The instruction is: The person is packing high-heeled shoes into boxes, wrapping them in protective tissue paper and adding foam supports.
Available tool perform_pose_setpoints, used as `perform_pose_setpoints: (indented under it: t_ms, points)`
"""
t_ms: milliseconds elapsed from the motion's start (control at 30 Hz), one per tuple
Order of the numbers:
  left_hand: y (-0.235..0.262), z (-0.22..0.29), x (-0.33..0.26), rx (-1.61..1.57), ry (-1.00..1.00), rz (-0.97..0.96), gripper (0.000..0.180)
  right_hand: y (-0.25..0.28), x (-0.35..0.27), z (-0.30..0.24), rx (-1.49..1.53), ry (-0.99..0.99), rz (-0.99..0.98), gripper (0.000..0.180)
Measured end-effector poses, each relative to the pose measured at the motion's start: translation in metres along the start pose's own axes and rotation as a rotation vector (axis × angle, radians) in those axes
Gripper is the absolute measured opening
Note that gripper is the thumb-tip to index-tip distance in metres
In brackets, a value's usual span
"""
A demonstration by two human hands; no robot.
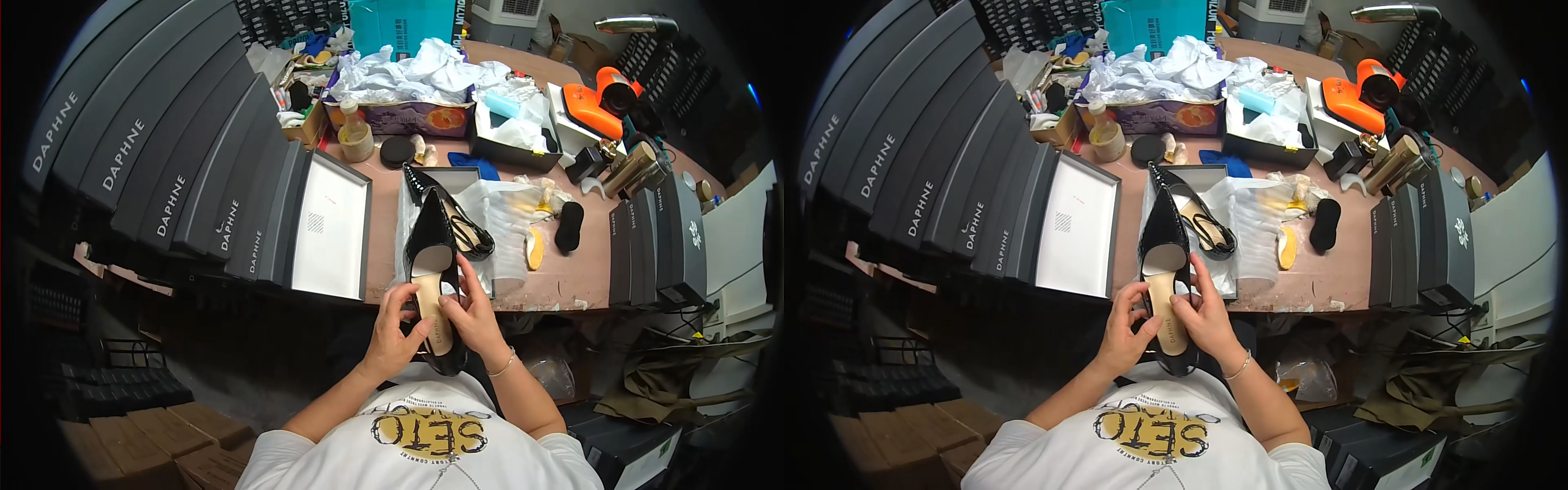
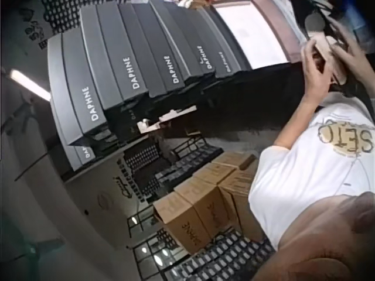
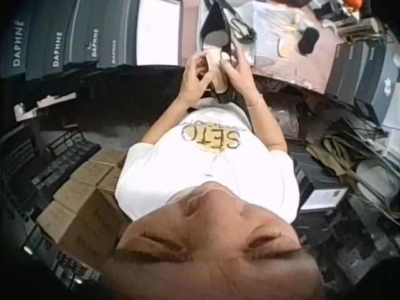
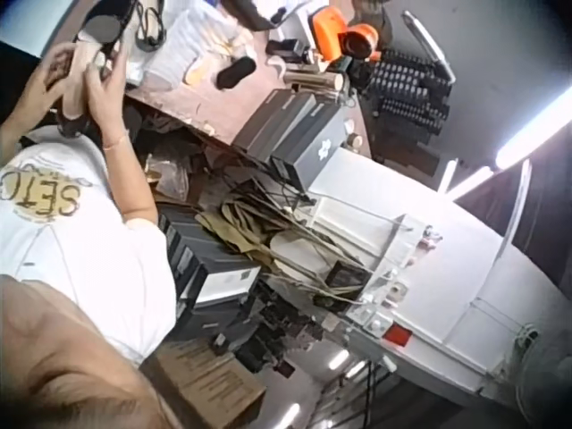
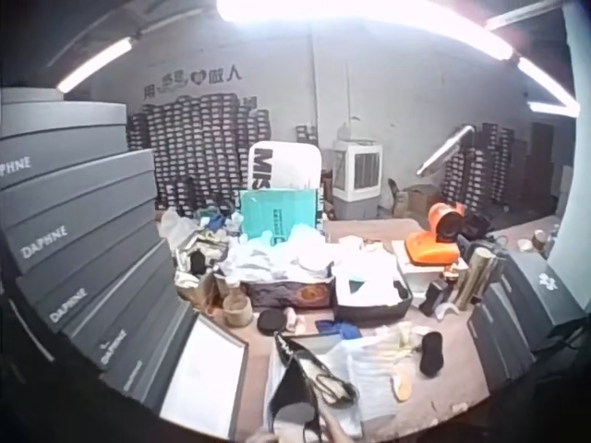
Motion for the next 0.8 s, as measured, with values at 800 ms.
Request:
perform_pose_setpoints:
  t_ms: [800]
  points:
    - [0.072, -0.022, 0.086, -0.636, 0.361, 0.238, 0.034, 0.12, 0.018, -0.122, -1.153, 0.38, 0.205, 0.019]
Point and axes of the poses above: each hand's wrist, its own x-axis towards the middle knuckle, its own y-axis out of the back of the hand, z = x × y, the point moved 10 cm from there along x, towards the middle knuckle, and after that the axes turned 7 degrees about -x, right-handed, at the moved point
